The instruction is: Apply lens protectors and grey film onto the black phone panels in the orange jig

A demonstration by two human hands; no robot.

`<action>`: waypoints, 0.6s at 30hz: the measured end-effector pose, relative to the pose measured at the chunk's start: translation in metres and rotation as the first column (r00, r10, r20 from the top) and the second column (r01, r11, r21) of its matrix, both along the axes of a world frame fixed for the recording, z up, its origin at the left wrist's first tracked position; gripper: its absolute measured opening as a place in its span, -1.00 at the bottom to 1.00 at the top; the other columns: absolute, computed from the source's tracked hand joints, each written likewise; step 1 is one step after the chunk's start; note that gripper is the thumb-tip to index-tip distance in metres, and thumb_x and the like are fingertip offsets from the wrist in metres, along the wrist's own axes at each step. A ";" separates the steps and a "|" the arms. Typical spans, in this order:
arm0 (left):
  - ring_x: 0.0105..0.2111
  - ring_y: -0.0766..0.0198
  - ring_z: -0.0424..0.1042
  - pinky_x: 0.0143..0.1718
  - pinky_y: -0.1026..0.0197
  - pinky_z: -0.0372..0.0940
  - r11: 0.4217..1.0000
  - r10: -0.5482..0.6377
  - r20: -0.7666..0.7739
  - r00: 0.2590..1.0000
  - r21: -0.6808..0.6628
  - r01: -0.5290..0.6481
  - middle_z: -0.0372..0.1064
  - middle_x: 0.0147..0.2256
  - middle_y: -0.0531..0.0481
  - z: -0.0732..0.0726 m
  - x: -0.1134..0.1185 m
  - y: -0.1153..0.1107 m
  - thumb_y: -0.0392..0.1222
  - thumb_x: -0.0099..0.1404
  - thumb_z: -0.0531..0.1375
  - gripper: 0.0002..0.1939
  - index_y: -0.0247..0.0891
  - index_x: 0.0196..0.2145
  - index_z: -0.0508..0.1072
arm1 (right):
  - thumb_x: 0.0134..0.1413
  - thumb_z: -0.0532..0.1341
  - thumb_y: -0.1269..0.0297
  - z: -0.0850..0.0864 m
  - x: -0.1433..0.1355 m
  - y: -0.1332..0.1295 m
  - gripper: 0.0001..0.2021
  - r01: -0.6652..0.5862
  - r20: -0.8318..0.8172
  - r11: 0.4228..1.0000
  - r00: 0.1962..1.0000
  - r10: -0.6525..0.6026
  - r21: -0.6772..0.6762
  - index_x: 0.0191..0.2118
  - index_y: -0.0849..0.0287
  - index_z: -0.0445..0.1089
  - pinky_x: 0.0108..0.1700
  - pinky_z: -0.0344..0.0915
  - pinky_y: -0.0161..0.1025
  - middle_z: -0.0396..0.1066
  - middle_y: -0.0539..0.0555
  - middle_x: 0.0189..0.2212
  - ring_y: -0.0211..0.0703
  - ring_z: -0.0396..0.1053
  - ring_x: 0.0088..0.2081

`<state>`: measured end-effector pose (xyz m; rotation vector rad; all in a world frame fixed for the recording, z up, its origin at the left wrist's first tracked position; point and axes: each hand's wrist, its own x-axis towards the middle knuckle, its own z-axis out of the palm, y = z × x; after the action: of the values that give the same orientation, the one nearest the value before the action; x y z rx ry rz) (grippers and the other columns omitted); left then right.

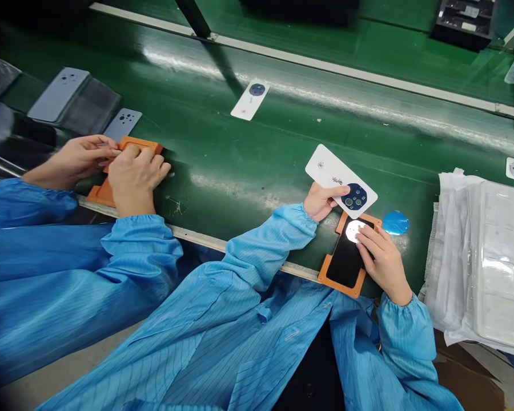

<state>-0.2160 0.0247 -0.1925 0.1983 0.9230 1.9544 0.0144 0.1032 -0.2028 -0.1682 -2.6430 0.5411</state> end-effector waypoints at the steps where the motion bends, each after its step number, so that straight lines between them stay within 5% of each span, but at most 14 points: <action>1: -0.56 0.51 0.28 -0.64 0.33 -0.07 1.000 0.004 0.010 1.000 0.002 -0.004 0.45 -0.43 0.06 0.002 0.000 0.000 -0.17 -0.19 0.62 -0.49 -0.37 -0.34 0.51 | 0.33 0.26 0.43 0.001 0.001 -0.001 -0.69 -0.002 0.005 1.000 1.000 0.002 0.000 0.13 0.09 0.52 0.33 0.39 0.21 0.56 0.15 0.13 0.06 0.54 0.15; 7: -0.54 0.48 0.31 -0.65 0.34 -0.10 0.999 0.043 -0.030 0.999 -0.014 -0.044 0.47 -0.43 0.03 0.005 0.006 -0.002 -0.15 -0.22 0.64 -0.49 -0.38 -0.38 0.51 | 0.29 0.29 0.44 0.028 -0.012 -0.008 -0.76 0.135 -0.211 0.982 0.964 -0.161 -0.134 0.01 0.05 0.56 0.07 0.57 0.06 0.63 0.11 -0.08 0.03 0.62 -0.03; 10: -0.53 0.47 0.31 -0.64 0.34 0.00 0.989 0.133 -0.123 0.983 -0.042 -0.139 0.48 -0.41 0.02 0.000 0.013 0.001 -0.08 -0.12 0.62 -0.52 -0.37 -0.37 0.53 | 0.25 0.32 0.41 0.040 -0.035 -0.006 -0.82 0.242 -0.308 0.969 0.918 -0.248 -0.057 -0.08 0.06 0.56 -0.06 0.56 0.00 0.63 0.10 -0.18 0.01 0.61 -0.14; 13: -0.50 0.44 0.36 -0.59 0.34 0.20 0.981 0.172 -0.193 0.966 -0.058 -0.186 0.51 -0.35 0.00 -0.005 0.020 0.004 0.04 0.03 0.56 -0.54 -0.34 -0.29 0.56 | 0.25 0.32 0.35 0.036 -0.064 0.002 -0.92 0.320 -0.315 0.947 0.904 -0.290 0.044 -0.16 0.09 0.54 -0.10 0.52 -0.04 0.61 0.13 -0.21 0.01 0.58 -0.14; 18: -0.36 0.29 0.53 -0.38 0.25 0.48 0.992 0.107 -0.271 0.957 -0.040 -0.122 0.59 -0.18 -0.12 -0.010 0.031 0.003 0.36 0.16 0.40 -0.38 -0.32 -0.18 0.59 | 0.27 0.31 0.27 0.020 -0.088 0.012 -0.91 0.403 -0.350 0.914 0.852 -0.389 -0.034 -0.28 0.11 0.49 -0.09 0.49 -0.07 0.58 0.12 -0.24 -0.04 0.56 -0.18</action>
<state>-0.1846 0.0275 -0.2024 0.3929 1.1872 2.0375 -0.0734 0.1152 -0.1827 -0.5406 -2.1827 0.3378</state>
